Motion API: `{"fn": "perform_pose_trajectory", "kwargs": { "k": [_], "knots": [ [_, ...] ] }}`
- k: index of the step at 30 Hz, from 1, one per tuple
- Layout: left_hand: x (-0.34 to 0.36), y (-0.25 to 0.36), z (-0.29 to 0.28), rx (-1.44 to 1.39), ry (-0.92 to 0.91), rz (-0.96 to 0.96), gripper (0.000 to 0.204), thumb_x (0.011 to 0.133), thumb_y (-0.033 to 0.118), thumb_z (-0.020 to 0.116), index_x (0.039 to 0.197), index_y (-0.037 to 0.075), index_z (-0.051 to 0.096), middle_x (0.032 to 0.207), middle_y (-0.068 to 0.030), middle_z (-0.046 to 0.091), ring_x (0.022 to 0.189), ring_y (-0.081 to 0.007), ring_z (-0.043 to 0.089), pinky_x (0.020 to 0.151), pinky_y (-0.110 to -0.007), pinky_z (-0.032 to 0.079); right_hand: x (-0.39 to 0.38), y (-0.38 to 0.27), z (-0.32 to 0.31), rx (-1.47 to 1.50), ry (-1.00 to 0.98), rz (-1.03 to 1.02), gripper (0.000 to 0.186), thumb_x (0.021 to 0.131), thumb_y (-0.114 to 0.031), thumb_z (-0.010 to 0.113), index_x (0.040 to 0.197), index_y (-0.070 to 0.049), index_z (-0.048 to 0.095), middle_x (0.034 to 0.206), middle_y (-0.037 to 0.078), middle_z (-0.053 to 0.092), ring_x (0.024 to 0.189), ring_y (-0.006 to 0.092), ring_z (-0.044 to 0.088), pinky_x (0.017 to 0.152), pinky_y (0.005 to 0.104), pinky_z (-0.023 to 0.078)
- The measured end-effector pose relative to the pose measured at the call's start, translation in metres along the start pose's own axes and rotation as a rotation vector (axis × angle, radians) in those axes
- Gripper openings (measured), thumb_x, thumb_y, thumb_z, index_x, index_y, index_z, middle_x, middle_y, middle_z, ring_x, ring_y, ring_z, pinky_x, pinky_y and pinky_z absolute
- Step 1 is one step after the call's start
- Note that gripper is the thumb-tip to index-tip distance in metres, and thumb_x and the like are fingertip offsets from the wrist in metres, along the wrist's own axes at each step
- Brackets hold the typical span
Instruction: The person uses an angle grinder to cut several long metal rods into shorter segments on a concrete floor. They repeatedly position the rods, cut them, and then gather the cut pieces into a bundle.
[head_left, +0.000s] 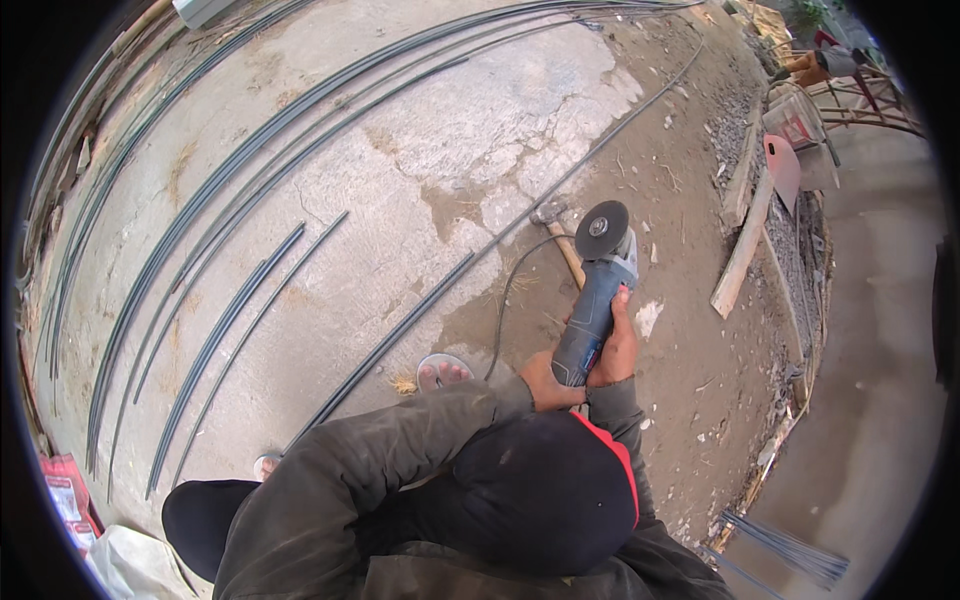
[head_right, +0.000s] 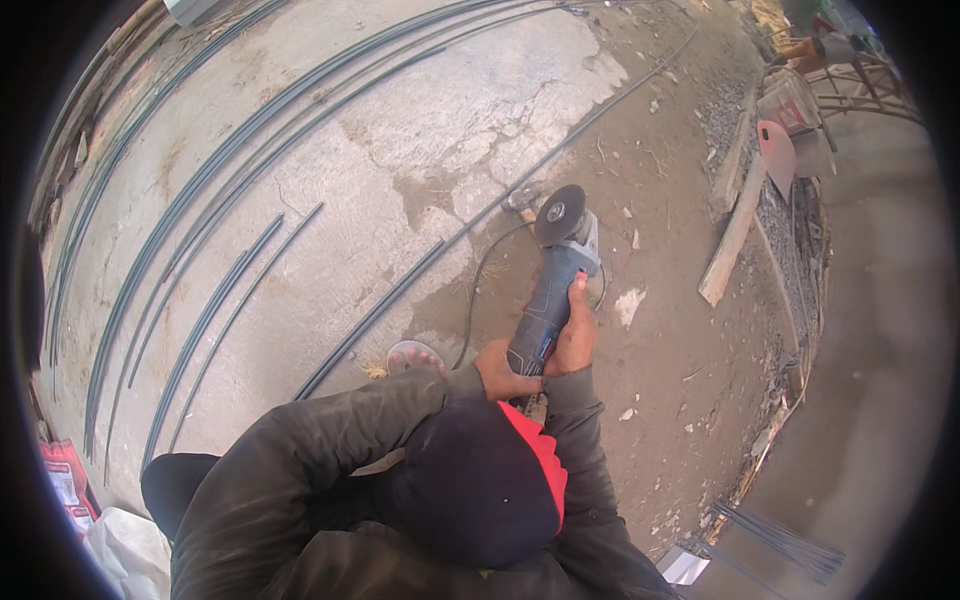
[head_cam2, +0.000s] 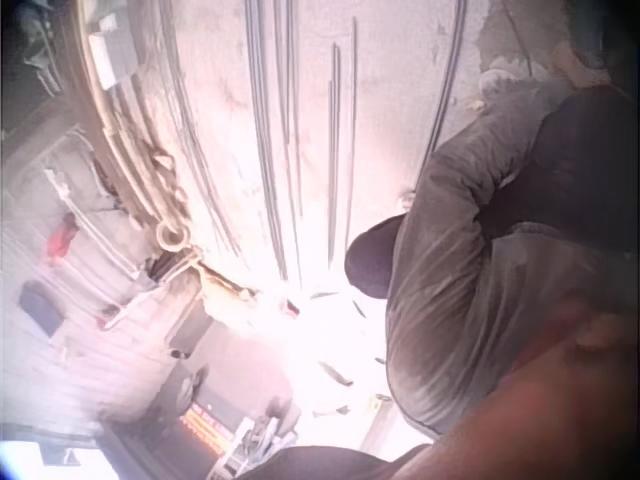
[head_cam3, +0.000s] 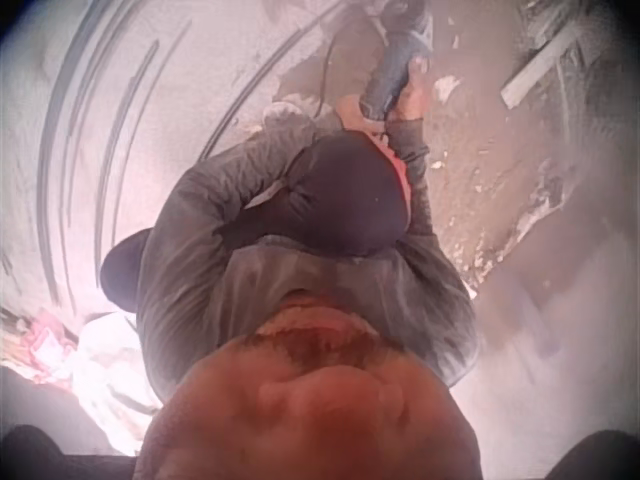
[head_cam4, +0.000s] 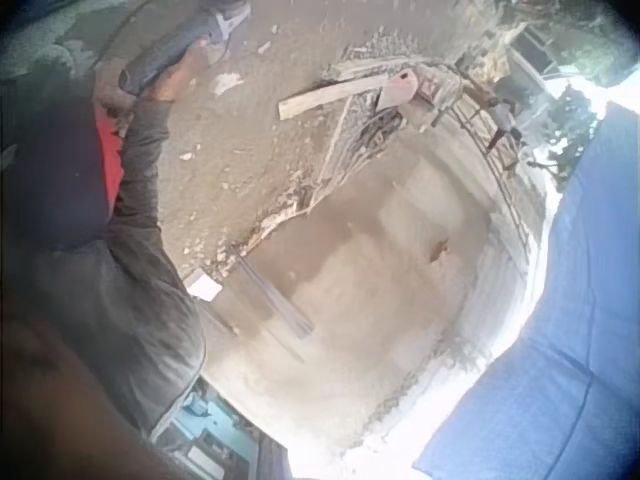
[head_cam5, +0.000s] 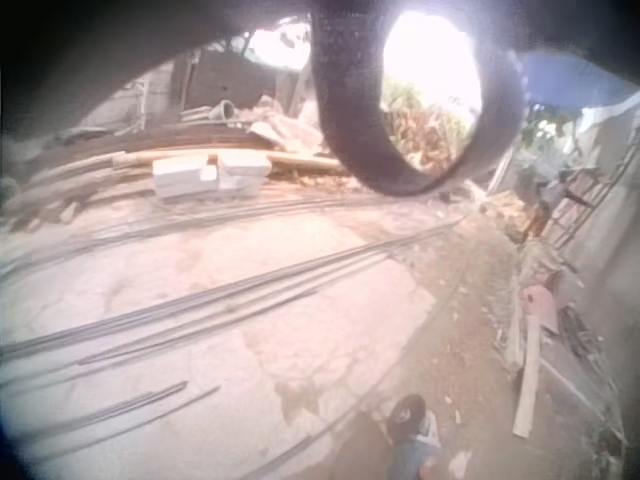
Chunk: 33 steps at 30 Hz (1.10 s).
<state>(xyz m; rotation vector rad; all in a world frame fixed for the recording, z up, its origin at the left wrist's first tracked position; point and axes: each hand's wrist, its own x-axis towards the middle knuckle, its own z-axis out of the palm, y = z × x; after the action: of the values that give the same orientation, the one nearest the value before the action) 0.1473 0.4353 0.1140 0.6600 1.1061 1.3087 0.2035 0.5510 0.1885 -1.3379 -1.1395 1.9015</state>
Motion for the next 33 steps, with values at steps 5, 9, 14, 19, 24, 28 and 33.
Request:
{"fn": "perform_pose_trajectory", "kwargs": {
  "k": [5,9,14,19,24,28,33],
  "knots": [
    [0.007,-0.031,-0.004,-0.034,-0.042,0.042,0.056,0.069,0.027,0.089,0.114,0.0,0.067,0.098,-0.0092,0.074,0.087,-0.0184,0.071,0.078,-0.035,0.055,0.002,0.007,-0.002,-0.007,0.019,0.019,0.058,0.103,-0.056,0.051,0.12,-0.002,0.059,0.095,0.011,0.068,0.076,0.023,0.07,0.065,0.0359,0.058],
    [-0.001,0.007,-0.015,-0.063,-0.121,-0.092,0.058,0.064,0.03,0.091,0.108,0.0,0.068,0.097,-0.0107,0.075,0.084,-0.0201,0.072,0.076,-0.036,0.055,-0.01,0.001,-0.001,0.007,-0.082,-0.075,0.057,0.103,-0.056,0.052,0.12,-0.002,0.058,0.096,0.01,0.066,0.076,0.0233,0.07,0.068,0.0369,0.059],
    [-0.007,-0.004,-0.012,-0.078,0.017,-0.126,0.063,0.062,0.032,0.093,0.111,0.0,0.067,0.098,-0.0153,0.075,0.088,-0.0249,0.074,0.078,-0.038,0.055,0.003,0.01,0.01,-0.049,0.036,-0.071,0.062,0.102,-0.06,0.051,0.117,0.0,0.06,0.091,0.012,0.066,0.073,0.0248,0.071,0.065,0.0372,0.059],
    [-0.003,0.004,-0.011,0.059,0.046,-0.068,0.065,0.062,0.033,0.093,0.112,0.001,0.067,0.098,-0.0169,0.075,0.088,-0.0272,0.074,0.078,-0.039,0.055,0.018,0.016,-0.001,-0.125,0.073,-0.059,0.066,0.1,-0.063,0.053,0.117,0.001,0.059,0.09,0.011,0.065,0.073,0.0234,0.069,0.064,0.0363,0.058],
    [0.003,-0.006,-0.018,0.19,0.227,0.146,0.075,0.063,0.044,0.093,0.117,0.0,0.065,0.097,-0.0202,0.073,0.093,-0.0329,0.074,0.081,-0.042,0.055,0.035,0.034,0.012,-0.567,0.202,-0.536,0.056,0.089,-0.039,0.079,0.123,0.001,0.059,0.103,0.011,0.066,0.081,0.017,0.066,0.07,0.0317,0.054],
    [-0.002,0.032,-0.063,0.435,-0.19,0.072,0.086,0.071,0.058,0.087,0.128,-0.002,0.061,0.103,-0.0221,0.071,0.095,-0.033,0.071,0.085,-0.043,0.054,0.044,-0.024,0.012,-0.632,-0.125,-0.055,0.054,0.079,-0.017,0.083,0.123,0.002,0.06,0.102,0.01,0.07,0.084,0.0163,0.067,0.076,0.0301,0.053],
    [-0.021,-0.001,-0.184,0.882,0.651,-0.077,0.045,0.087,0.043,0.077,0.111,0.007,0.065,0.109,-0.0138,0.067,0.108,-0.0355,0.064,0.088,-0.047,0.054,0.08,-0.066,0.023,-1.029,-0.514,-0.252,0.048,0.075,-0.011,0.08,0.118,0.001,0.063,0.093,0.008,0.071,0.078,0.0149,0.067,0.075,0.0302,0.053]
  ]
}}
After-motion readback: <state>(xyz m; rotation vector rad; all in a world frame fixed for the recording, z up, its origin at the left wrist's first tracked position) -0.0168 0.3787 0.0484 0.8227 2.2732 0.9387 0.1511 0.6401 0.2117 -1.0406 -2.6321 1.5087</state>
